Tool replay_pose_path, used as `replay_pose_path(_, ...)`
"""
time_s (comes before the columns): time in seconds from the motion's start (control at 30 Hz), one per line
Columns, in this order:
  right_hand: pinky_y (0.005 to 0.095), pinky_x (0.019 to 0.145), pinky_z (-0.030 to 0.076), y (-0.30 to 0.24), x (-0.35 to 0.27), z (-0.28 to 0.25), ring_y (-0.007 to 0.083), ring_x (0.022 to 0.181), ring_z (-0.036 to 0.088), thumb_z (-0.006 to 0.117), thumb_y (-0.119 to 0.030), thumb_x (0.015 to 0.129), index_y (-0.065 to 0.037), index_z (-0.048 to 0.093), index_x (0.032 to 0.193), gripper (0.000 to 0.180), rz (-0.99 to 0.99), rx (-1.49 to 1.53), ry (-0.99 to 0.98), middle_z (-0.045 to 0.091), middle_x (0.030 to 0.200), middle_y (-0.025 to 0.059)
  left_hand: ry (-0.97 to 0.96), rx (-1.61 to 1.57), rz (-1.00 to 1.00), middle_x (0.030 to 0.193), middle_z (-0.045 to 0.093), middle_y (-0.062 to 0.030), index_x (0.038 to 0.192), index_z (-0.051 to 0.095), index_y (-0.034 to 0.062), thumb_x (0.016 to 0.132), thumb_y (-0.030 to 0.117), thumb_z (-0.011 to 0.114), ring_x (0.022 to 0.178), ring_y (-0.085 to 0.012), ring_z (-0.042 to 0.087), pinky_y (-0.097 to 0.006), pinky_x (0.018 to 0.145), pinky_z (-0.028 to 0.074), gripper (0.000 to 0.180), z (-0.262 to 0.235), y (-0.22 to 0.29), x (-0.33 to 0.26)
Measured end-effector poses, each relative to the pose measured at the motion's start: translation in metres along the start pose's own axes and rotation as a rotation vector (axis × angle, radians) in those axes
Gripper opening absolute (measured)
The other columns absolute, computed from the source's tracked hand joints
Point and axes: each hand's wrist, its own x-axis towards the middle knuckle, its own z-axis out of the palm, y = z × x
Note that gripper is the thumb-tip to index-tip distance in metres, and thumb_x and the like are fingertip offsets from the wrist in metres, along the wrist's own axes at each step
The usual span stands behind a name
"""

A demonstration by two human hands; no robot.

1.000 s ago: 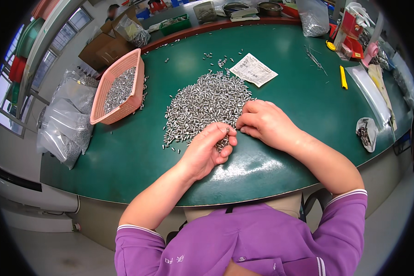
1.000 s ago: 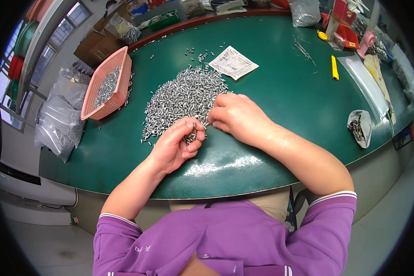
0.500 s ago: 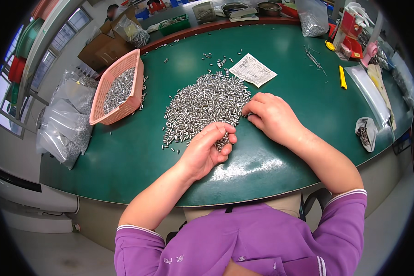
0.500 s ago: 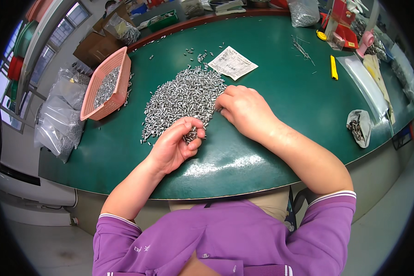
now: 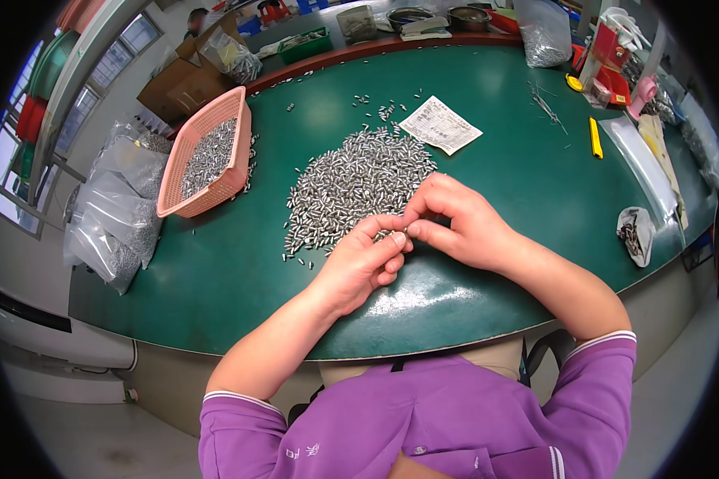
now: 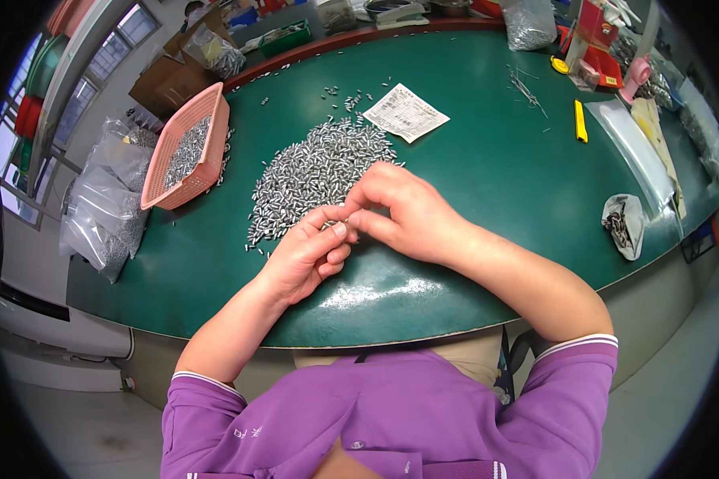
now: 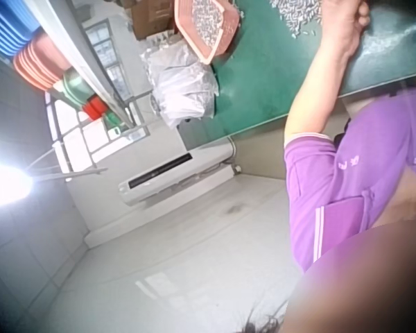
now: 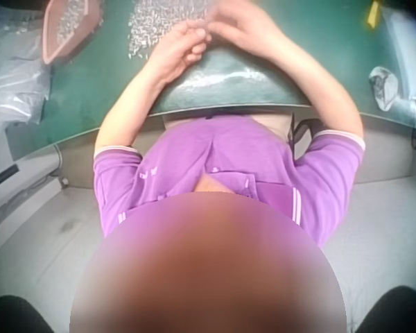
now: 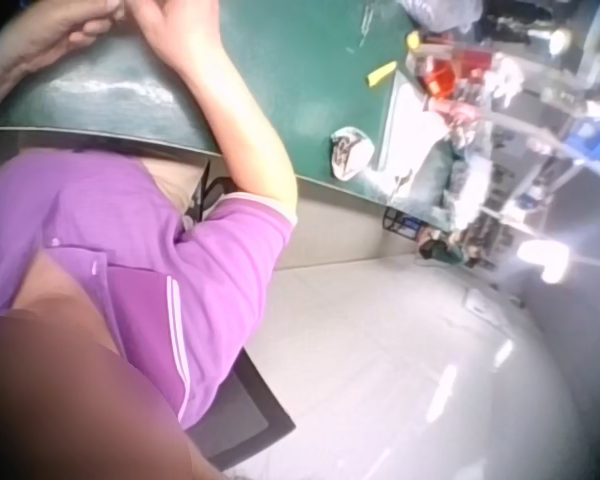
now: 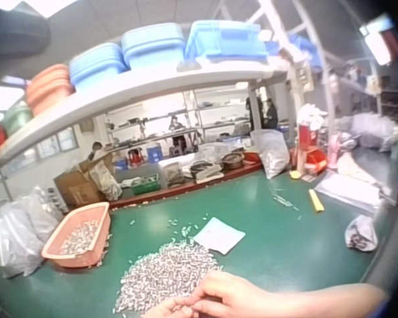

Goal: Sorting and inspecting small metal screws or components at a factory workbench.

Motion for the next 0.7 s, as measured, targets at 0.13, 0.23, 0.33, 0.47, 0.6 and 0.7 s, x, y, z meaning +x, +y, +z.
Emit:
replay_pose_path(0.13,0.0293,0.07,0.047,-0.004,-0.002,0.003,0.0172,0.083,0.055,0.066,-0.006,0.079,-0.006,0.062,0.089,0.01,0.073,0.083,-0.029,0.057,0.085,0.004,-0.04,-0.008,-0.004,0.087,0.054,-0.0023,0.108,0.05,0.0075,0.091,0.012,0.057,0.064,-0.0036,0.046,-0.017,0.05,0.038,0.019,-0.002,0.0,0.0)
replay_pose_path(0.23,0.0285,0.069,0.047,-0.003,0.0,0.0,0.0164,0.083,0.056,0.065,-0.005,0.08,-0.006,0.063,0.09,0.011,0.061,0.085,-0.02,0.057,0.085,0.0042,-0.018,-0.004,0.001,0.086,0.054,-0.0024,0.106,0.051,0.0071,0.092,0.014,0.056,0.063,-0.0043,0.045,-0.018,0.048,0.036,0.017,-0.002,0.0,0.0)
replay_pose_path(0.33,0.0309,0.071,0.048,0.002,0.0,-0.005,0.02,0.085,0.057,0.066,-0.005,0.078,-0.006,0.062,0.089,0.012,0.078,-0.105,0.069,0.056,0.088,0.0051,-0.046,-0.019,-0.002,0.085,0.054,-0.0023,0.104,0.051,0.007,0.094,0.016,0.053,0.061,-0.0054,0.044,-0.018,0.047,0.034,0.014,-0.002,-0.001,0.003)
replay_pose_path(0.47,0.0372,0.079,0.046,0.011,-0.001,-0.01,0.0263,0.091,0.055,0.066,-0.005,0.073,-0.009,0.063,0.089,0.017,0.056,-0.419,0.064,0.055,0.092,0.0065,-0.036,-0.025,0.004,0.084,0.054,-0.0026,0.101,0.052,0.0068,0.095,0.019,0.05,0.06,-0.0071,0.044,-0.019,0.047,0.034,0.014,-0.003,0.0,0.001)
replay_pose_path(0.6,0.0373,0.078,0.046,0.018,-0.003,-0.01,0.0258,0.089,0.055,0.067,-0.006,0.073,-0.009,0.063,0.088,0.015,0.041,-0.461,0.053,0.055,0.09,0.0062,-0.048,-0.04,0.008,0.085,0.053,-0.0037,0.103,0.053,0.0062,0.095,0.02,0.048,0.061,-0.0083,0.044,-0.019,0.048,0.035,0.016,-0.003,0.001,0.001)
replay_pose_path(0.7,0.0375,0.077,0.045,0.02,-0.004,-0.01,0.0258,0.087,0.054,0.068,-0.008,0.073,-0.009,0.064,0.087,0.015,0.037,-0.51,0.017,0.054,0.089,0.0061,-0.035,-0.036,0.001,0.087,0.053,-0.0042,0.105,0.053,0.0056,0.095,0.02,0.046,0.062,-0.0086,0.045,-0.02,0.049,0.035,0.019,-0.001,0.003,-0.001)
